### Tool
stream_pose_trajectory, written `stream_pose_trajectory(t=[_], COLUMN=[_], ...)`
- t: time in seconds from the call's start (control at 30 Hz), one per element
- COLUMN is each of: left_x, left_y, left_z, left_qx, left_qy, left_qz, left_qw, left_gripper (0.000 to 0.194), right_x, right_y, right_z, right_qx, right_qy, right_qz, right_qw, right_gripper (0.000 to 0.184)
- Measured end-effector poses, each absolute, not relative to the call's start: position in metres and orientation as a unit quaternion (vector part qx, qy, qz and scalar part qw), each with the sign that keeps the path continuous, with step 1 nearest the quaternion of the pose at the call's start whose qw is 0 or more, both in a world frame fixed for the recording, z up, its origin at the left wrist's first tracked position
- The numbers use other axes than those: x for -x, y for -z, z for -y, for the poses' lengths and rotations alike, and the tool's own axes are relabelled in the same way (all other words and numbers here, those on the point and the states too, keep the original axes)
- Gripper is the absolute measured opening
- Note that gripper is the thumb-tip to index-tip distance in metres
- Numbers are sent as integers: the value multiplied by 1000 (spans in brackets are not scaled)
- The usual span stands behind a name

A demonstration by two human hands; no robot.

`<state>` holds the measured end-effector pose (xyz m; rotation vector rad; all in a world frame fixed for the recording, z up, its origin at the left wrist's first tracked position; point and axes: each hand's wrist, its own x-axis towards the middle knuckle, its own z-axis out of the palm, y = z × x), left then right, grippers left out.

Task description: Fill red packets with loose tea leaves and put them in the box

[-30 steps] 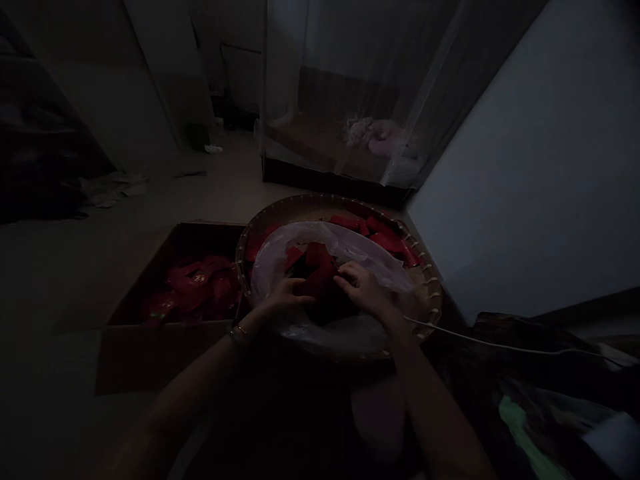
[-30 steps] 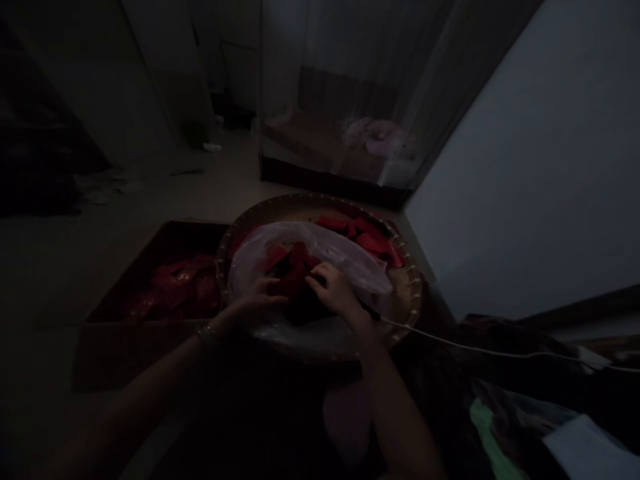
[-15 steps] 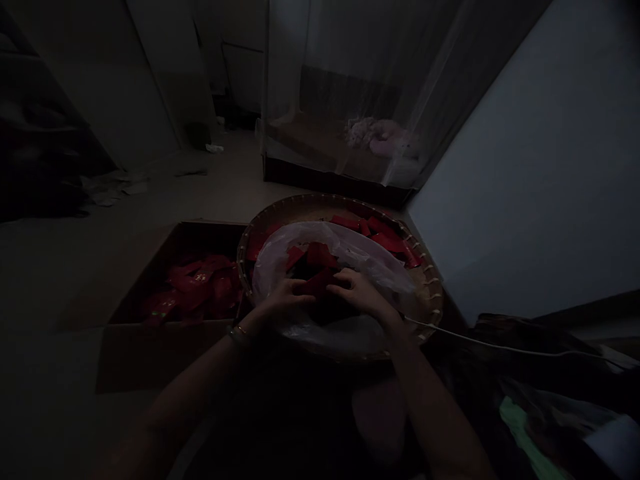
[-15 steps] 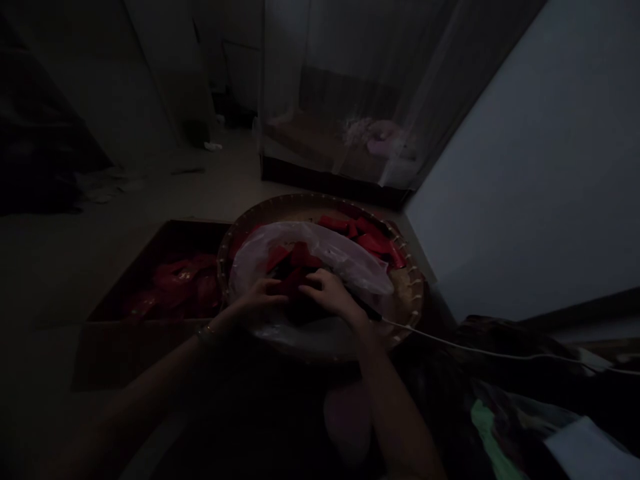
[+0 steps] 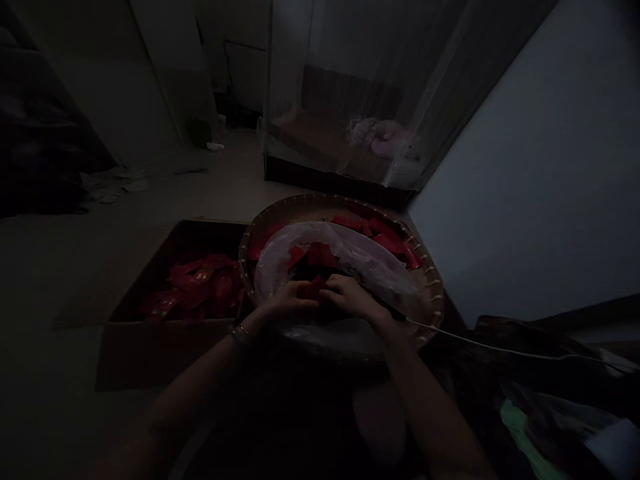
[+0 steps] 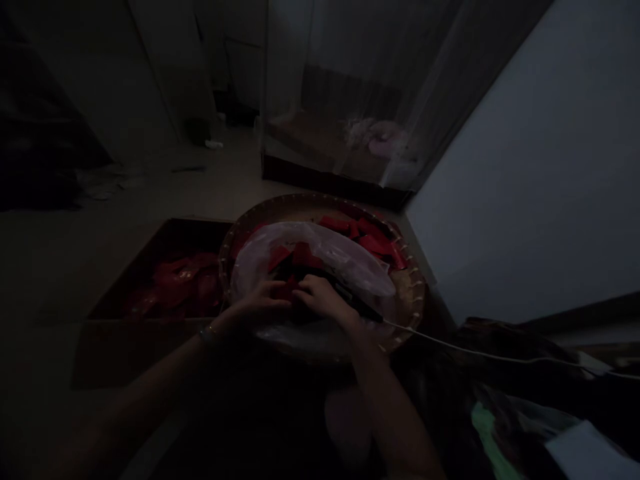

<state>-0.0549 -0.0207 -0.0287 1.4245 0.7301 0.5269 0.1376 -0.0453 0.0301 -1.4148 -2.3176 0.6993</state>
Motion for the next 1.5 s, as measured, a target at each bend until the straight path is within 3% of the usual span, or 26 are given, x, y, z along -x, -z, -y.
stream_pose_trajectory(t=[0.3,0.53,0.67,0.93,1.2,1.33,1.5], left_x=[55,54,54,55,55,57,58], left_y=[28,25,23,20,13,19,29], left_z=[19,15,18,24,24,20,19], left_qx=[-622,-618,-608,-617,-670,-691,-655], left_qy=[-234,-241,-250,-231,-224,-232,-230], left_qz=[-331,-343,-334,-352,-364,-357,-358], left_qw=[671,665,675,665,608,584,624], left_gripper=[45,45,48,43,44,58,57], right_x=[-140,-146,-149,-149,-151,-145,-141], right_y=[-33,-21,-20,-34,-40,-36,-40], right_z=[44,40,41,51,55,53,50], right_qx=[492,513,535,521,530,529,537], right_qy=[-257,-332,-314,-401,-462,-460,-432], right_qz=[817,759,746,738,686,686,702], right_qw=[158,224,241,153,189,197,178], right_gripper=[20,22,24,30,40,35,30])
